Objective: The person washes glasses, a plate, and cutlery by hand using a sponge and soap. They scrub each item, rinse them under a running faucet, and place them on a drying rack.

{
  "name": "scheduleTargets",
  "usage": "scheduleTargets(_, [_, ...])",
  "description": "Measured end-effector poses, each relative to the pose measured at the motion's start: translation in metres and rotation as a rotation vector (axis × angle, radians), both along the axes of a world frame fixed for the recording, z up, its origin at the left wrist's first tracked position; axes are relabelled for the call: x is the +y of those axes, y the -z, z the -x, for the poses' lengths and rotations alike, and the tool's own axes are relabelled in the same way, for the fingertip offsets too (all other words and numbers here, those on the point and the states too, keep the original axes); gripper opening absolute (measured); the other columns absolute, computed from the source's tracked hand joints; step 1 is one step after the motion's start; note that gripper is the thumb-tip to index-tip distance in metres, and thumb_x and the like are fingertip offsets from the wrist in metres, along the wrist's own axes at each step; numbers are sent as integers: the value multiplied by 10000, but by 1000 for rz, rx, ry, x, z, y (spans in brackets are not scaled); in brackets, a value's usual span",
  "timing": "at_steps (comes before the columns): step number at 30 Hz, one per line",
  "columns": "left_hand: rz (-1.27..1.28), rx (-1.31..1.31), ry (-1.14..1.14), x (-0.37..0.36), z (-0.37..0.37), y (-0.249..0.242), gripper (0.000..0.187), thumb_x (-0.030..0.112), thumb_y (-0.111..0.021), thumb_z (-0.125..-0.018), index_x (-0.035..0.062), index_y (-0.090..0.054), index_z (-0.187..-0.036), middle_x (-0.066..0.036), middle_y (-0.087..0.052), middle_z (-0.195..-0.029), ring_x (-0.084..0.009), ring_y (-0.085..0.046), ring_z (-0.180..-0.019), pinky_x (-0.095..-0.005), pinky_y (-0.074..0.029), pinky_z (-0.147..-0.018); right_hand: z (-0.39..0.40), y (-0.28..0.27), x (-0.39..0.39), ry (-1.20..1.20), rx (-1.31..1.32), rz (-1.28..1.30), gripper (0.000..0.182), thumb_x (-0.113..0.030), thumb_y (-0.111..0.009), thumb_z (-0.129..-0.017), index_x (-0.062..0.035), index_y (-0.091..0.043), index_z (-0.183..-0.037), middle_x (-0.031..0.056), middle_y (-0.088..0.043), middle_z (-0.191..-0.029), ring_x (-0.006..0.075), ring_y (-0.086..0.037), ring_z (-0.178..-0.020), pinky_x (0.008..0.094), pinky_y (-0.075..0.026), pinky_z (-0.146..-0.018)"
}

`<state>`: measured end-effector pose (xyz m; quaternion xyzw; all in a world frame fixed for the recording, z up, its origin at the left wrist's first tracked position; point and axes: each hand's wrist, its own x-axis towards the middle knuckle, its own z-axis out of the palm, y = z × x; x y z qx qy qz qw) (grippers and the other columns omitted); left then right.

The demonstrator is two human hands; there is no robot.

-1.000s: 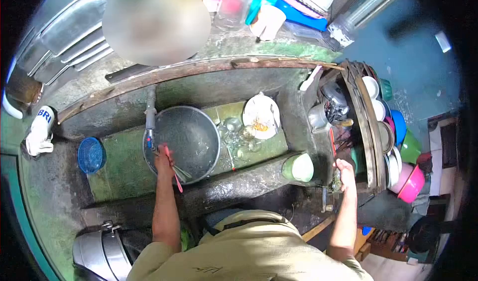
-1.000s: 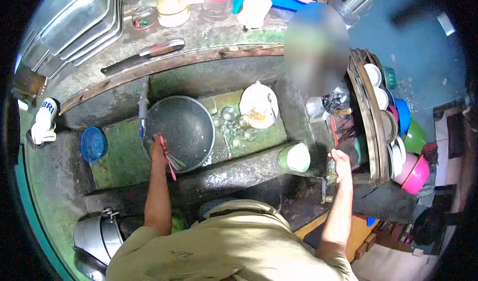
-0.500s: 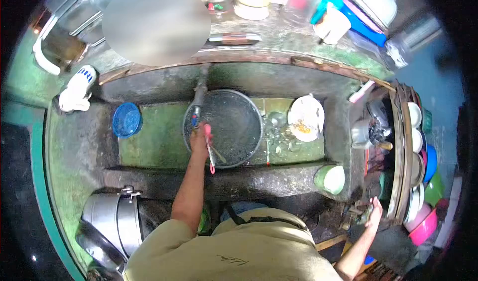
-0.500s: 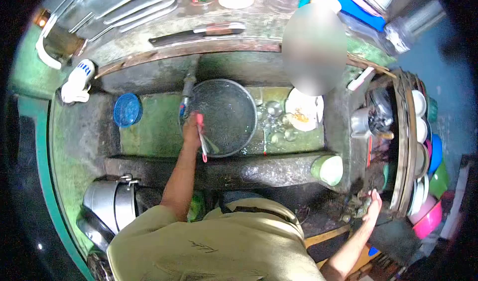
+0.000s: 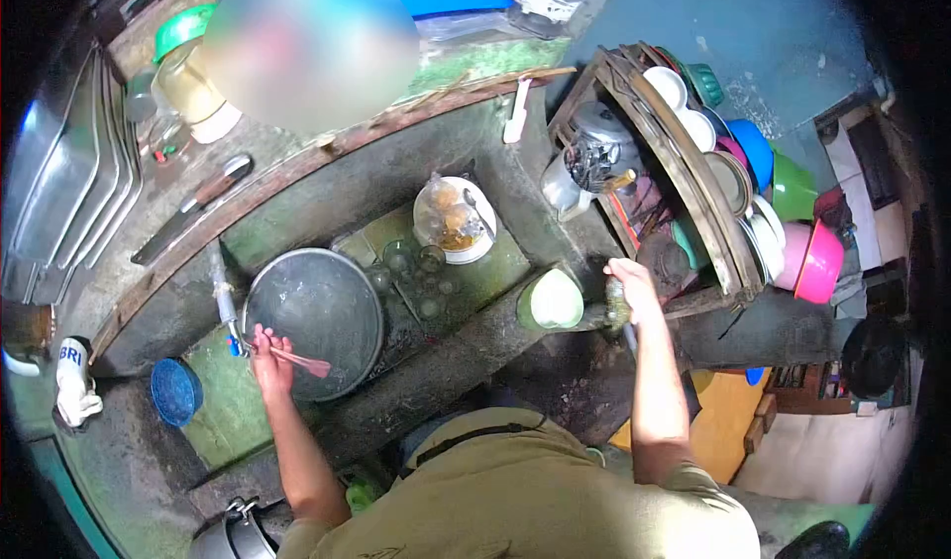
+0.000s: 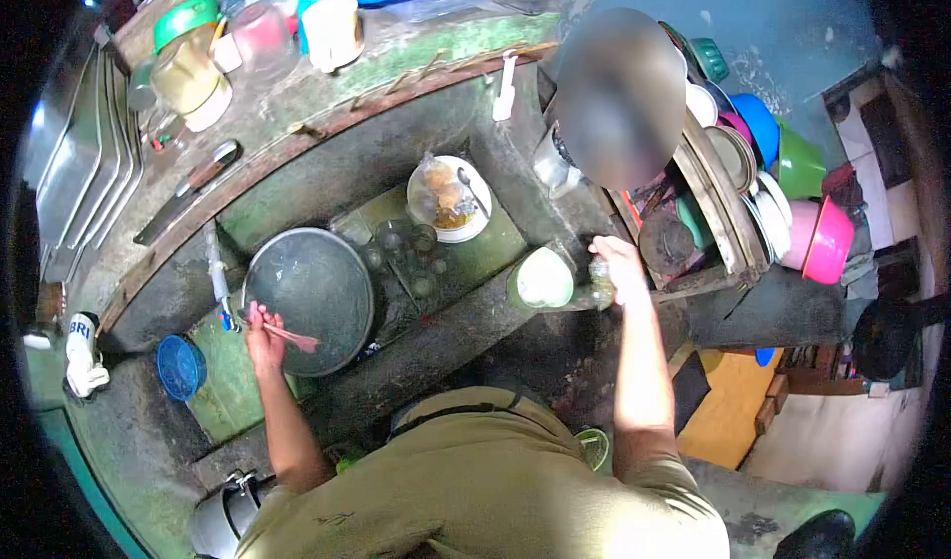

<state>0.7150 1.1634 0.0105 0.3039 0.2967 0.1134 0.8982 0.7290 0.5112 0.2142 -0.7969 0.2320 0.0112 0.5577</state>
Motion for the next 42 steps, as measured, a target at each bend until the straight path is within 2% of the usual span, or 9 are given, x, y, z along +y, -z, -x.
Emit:
scheduleTargets(5, [-999, 317, 471, -24, 4, 14, 219, 269, -574, -948, 82, -600, -1058, 43, -547, -771, -52, -448, -658, -208, -374, -602, -22, 57, 15, -74, 41, 55, 163, -196, -639, -860, -38, -665, -834, 29, -647, -789, 135, -573, -758, 296, -450, -710])
scheduleTargets(9, [-1342, 115, 218, -80, -7, -125, 260, 344, -610, -918, 115, -610, -1042, 66, -470, -673, -30, -368, -514, -206, -274, -438, -28, 98, 14, -337, -38, 279, 221, -215, -624, -841, 5, -641, -855, 132, -643, -768, 220, -619, -709, 357, -479, -673])
scheduleTargets(16, [119, -425, 372, -111, -28, -141, 188, 239, -460, -987, 105, -551, -1083, 36, -364, -598, -60, -286, -445, -224, -263, -400, -24, 108, 17, -539, -138, 160, 110, -132, -598, -835, -31, -630, -808, 160, -627, -750, 282, -641, -703, 361, -496, -648])
scheduleTargets(19, [-2287, 638, 1118, -177, -43, -110, 177, 197, -638, -826, 54, -673, -926, -163, -685, -870, -256, -663, -771, -384, -508, -758, -20, 114, 12, -652, -182, 163, 123, -166, -608, -847, -46, -625, -824, 145, -647, -758, 309, -659, -729, 390, -511, -643])
scheduleTargets(21, [-1392, 477, 539, -192, -52, -82, 140, 160, -652, -827, 44, -668, -904, -145, -675, -794, -213, -657, -809, -337, -491, -749, -19, 97, 9, -660, -214, 142, 136, -176, -611, -850, -42, -622, -827, 151, -654, -756, 330, -657, -734, 398, -515, -645])
scheduleTargets(23, [-1601, 457, 298, -216, -59, -68, 146, 166, -637, -851, 27, -652, -897, -153, -665, -809, -184, -625, -771, -342, -484, -709, -19, 109, 4, -715, -165, 130, 154, -185, -614, -851, -32, -622, -832, 154, -658, -754, 333, -657, -727, 401, -519, -648])
scheduleTargets(25, [-2144, 326, 879, -264, -62, -91, 146, 141, -604, -881, 6, -626, -933, -174, -658, -862, -162, -572, -734, -359, -468, -667, -21, 112, 1, -711, -202, 21, 178, -203, -619, -850, -26, -625, -830, 159, -659, -750, 336, -659, -730, 413, -518, -656])
scheduleTargets(31, [-749, -162, 170, -442, -153, -230, 159, 243, -567, -954, 88, -563, -989, 53, -457, -695, -50, -412, -549, -219, -341, -491, -22, 122, 1, -737, -315, 23, 170, -181, -644, -834, -16, -614, -802, 183, -638, -753, 365, -633, -711, 434, -492, -632])
scheduleTargets(42, [-722, -602, 628, -638, -269, -245, 224, 285, -609, -929, 71, -541, -924, 16, -496, -641, -76, -461, -556, -250, -418, -542, -24, 128, 9, -757, -104, 61, 164, -202, -589, -805, -40, -610, -810, 201, -629, -783, 407, -609, -757, 466, -472, -673])
